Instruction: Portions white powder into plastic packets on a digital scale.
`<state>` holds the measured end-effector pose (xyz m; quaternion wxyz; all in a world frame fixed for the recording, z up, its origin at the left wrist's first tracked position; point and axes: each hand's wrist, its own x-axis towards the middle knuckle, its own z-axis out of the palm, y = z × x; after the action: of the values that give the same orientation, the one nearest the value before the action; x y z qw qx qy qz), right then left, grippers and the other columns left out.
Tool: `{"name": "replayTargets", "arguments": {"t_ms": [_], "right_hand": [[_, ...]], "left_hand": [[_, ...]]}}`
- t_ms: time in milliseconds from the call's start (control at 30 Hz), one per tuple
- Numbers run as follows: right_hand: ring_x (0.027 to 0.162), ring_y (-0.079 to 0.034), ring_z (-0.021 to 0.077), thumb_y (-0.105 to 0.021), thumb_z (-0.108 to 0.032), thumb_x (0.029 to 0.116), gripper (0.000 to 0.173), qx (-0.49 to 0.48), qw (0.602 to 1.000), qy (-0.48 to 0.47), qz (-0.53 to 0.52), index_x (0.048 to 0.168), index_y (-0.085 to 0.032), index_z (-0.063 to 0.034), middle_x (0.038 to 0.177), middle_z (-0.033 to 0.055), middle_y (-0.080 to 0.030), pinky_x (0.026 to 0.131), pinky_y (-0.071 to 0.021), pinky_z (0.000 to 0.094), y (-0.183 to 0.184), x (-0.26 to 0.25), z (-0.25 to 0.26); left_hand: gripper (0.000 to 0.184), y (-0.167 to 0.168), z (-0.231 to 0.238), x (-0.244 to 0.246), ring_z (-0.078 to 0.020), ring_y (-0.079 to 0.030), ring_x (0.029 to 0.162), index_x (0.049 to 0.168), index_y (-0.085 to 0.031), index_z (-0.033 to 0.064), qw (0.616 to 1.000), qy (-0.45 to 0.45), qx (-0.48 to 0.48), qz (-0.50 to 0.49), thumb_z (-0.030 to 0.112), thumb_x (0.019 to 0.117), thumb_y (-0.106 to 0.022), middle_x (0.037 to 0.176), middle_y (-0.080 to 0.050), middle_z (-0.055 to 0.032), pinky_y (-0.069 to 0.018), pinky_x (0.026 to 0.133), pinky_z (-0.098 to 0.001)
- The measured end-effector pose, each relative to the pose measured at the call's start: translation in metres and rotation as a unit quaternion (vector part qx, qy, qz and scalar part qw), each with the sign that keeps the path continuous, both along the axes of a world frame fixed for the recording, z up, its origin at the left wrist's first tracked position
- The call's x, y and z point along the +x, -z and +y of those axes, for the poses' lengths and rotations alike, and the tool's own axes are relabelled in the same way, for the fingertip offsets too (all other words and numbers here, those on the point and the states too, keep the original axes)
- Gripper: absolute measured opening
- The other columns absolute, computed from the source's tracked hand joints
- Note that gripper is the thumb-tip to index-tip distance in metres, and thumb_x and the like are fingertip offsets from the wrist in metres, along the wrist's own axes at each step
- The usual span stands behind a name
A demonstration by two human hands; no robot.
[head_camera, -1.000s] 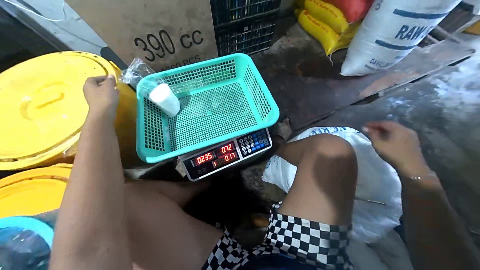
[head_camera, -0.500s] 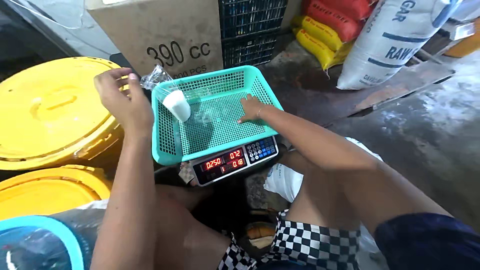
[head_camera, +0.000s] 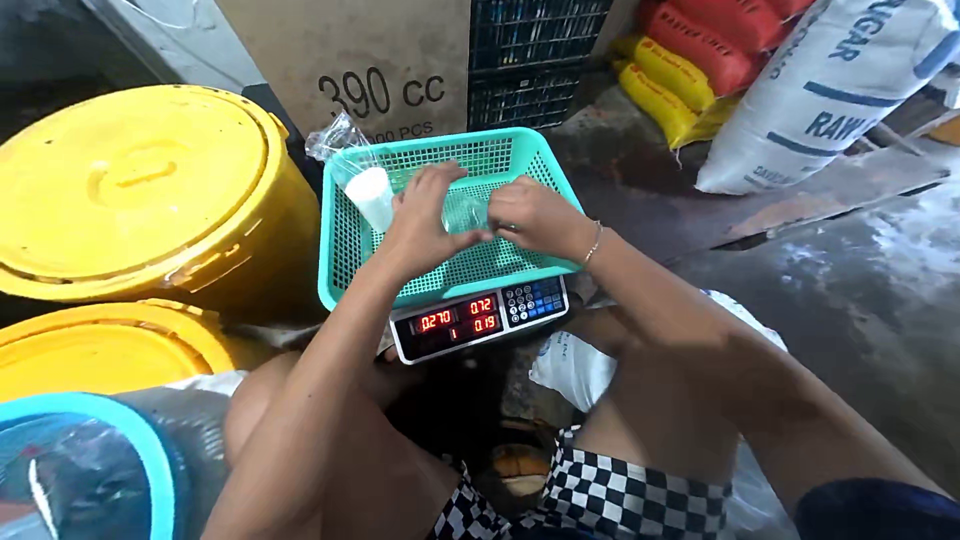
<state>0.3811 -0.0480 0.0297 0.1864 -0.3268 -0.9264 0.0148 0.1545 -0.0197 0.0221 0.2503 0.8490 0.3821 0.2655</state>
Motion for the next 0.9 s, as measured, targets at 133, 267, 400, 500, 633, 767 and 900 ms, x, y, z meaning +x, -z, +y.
{"name": "replayTargets", "arguments": {"t_ms": [133,267,400,500,633,767,900], "right_hand": [[0.092,-0.069,0.0339,-0.066,0.01,0.0874,0.008,0.013,0.997,-0.041,0.066,0.086,-0.069,0.0032,0.09,0.0178,-0.07,0.087,-0.0537,0.0486,-0.001,-0.005,-0.016],[0.096,-0.07,0.0353,-0.065,0.01,0.0909,0.02,-0.067,0.986,0.102,0.118,0.111,-0.067,0.0092,0.107,0.0236,-0.07,0.091,-0.0572,0.0468,0.005,0.004,-0.016],[0.107,-0.066,0.0365,-0.058,0.008,0.0925,0.053,-0.173,0.931,0.288,0.142,0.145,-0.049,0.0016,0.139,0.0249,-0.054,0.089,-0.0565,0.0484,0.014,0.024,-0.006],[0.119,-0.062,0.033,-0.065,0.002,0.0945,0.069,-0.3,0.901,0.256,0.183,0.156,-0.034,-0.0014,0.151,0.0245,-0.043,0.093,-0.0558,0.0431,0.007,0.032,-0.007],[0.122,-0.061,0.0226,-0.042,-0.002,0.0979,0.053,-0.418,0.842,0.184,0.288,0.151,-0.042,0.0009,0.147,0.0194,-0.053,0.097,-0.051,0.0375,-0.004,0.03,-0.012],[0.11,-0.066,0.0186,-0.062,-0.015,0.1006,0.041,-0.381,0.875,0.11,0.276,0.135,-0.058,0.0079,0.126,0.0193,-0.066,0.096,-0.054,0.033,0.005,0.022,-0.014],[0.077,-0.066,0.0074,-0.064,-0.009,0.1006,0.016,-0.336,0.891,0.158,0.263,0.106,-0.072,0.0039,0.09,0.0081,-0.072,0.076,-0.0561,0.0246,0.012,0.012,-0.015]], "left_hand": [[0.067,0.006,0.004,0.004,-0.0316,-0.06,0.124,0.139,-0.058,0.0035,0.993,0.057,-0.103,0.013,0.03,0.0843,-0.085,0.125,-0.069,-0.0118,-0.033,0.109,-0.07],[0.013,0.013,0.013,-0.001,-0.0184,-0.066,0.092,0.098,-0.071,-0.0022,0.985,0.04,-0.165,-0.034,0.009,0.0922,-0.075,0.093,-0.07,-0.0106,-0.0535,0.089,-0.0407],[0.014,0.011,0.013,-0.003,-0.0192,-0.067,0.096,0.1,-0.073,-0.0016,0.985,0.004,-0.17,-0.027,0.011,0.0942,-0.074,0.098,-0.072,-0.0113,-0.0531,0.092,-0.0424],[0.014,0.011,0.012,0.001,-0.0163,-0.067,0.096,0.101,-0.073,-0.0008,0.983,0.007,-0.181,-0.016,0.012,0.0963,-0.072,0.098,-0.073,-0.0101,-0.0527,0.092,-0.0402],[0.013,0.01,0.01,0.006,-0.0112,-0.065,0.087,0.097,-0.074,-0.0001,0.98,0.007,-0.199,-0.012,0.012,0.0989,-0.068,0.093,-0.072,-0.0075,-0.0526,0.087,-0.0358],[0.019,0.013,0.008,0.009,-0.0062,-0.065,0.081,0.093,-0.074,0.0018,0.978,0.011,-0.21,-0.003,0.016,0.1019,-0.064,0.088,-0.072,-0.003,-0.0532,0.083,-0.0308],[0.045,0.015,0.007,0.01,-0.012,-0.067,0.088,0.087,-0.073,0.0043,0.971,0.013,-0.237,0.001,0.03,0.1109,-0.044,0.09,-0.074,-0.0029,-0.0517,0.086,-0.0422]]}}
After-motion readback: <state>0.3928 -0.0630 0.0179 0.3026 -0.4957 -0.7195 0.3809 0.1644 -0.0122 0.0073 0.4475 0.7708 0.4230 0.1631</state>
